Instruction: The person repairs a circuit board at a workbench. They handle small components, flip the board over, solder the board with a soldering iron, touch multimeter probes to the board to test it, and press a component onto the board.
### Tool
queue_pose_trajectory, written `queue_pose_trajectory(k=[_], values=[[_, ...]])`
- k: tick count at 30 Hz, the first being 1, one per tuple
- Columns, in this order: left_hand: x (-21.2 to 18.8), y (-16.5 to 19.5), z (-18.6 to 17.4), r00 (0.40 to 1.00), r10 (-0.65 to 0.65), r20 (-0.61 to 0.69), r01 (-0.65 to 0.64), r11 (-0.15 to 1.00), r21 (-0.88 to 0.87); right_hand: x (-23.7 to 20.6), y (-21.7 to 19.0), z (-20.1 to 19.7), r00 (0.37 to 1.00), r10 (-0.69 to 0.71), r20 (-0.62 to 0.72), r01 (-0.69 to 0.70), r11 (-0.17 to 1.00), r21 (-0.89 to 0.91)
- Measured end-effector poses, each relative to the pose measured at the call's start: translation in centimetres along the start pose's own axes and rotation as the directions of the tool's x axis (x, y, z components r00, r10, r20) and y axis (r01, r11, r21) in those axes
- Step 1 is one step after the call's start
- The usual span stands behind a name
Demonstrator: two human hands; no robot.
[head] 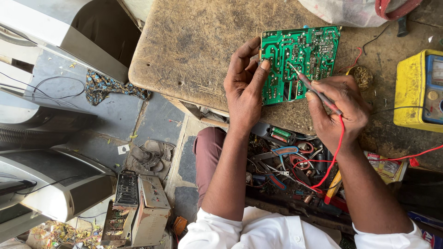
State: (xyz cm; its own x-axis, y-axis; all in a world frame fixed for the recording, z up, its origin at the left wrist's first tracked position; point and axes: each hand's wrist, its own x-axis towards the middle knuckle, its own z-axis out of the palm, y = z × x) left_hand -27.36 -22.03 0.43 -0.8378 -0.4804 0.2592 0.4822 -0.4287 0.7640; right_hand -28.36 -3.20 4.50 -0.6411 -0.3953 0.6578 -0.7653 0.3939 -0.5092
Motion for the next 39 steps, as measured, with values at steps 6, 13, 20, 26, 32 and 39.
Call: queue_pose_trajectory(k=[6, 13, 20, 26, 32, 39], values=[[-0.1, -0.1, -0.1, 1.0, -0.013, 0.0, 0.013, 1.0, -0.006, 0.4, -0.3, 0.1, 0.999, -0.04, 0.017, 0.04, 0.999, -0.019], [-0.2, -0.1, 0.0, 1.0, -0.009, 0.0, 0.009, 1.0, -0.001, 0.4, -0.6, 0.0, 0.999, -0.045, 0.018, 0.046, 0.997, -0.061], [-0.2, -0.1, -0.1, 1.0, -0.019, 0.001, 0.019, 1.0, -0.002, 0.4, -0.4, 0.0, 0.998, -0.059, 0.006, 0.059, 0.996, -0.06], [-0.3, -0.3, 0.0, 1.0, -0.011, 0.002, 0.011, 1.0, -0.02, 0.5, -0.6, 0.0, 0.998, -0.049, 0.026, 0.051, 0.997, -0.065], [-0.2, -0.2, 0.0, 1.0, -0.019, -0.001, 0.019, 0.999, -0.033, 0.5, -0.8, -0.2, 0.999, -0.049, 0.014, 0.049, 0.998, -0.042], [-0.1, 0.2, 0.4, 1.0, 0.019, -0.016, -0.019, 1.0, 0.007, 0.9, -1.1, -0.5, 0.998, -0.059, 0.02, 0.06, 0.998, -0.029]])
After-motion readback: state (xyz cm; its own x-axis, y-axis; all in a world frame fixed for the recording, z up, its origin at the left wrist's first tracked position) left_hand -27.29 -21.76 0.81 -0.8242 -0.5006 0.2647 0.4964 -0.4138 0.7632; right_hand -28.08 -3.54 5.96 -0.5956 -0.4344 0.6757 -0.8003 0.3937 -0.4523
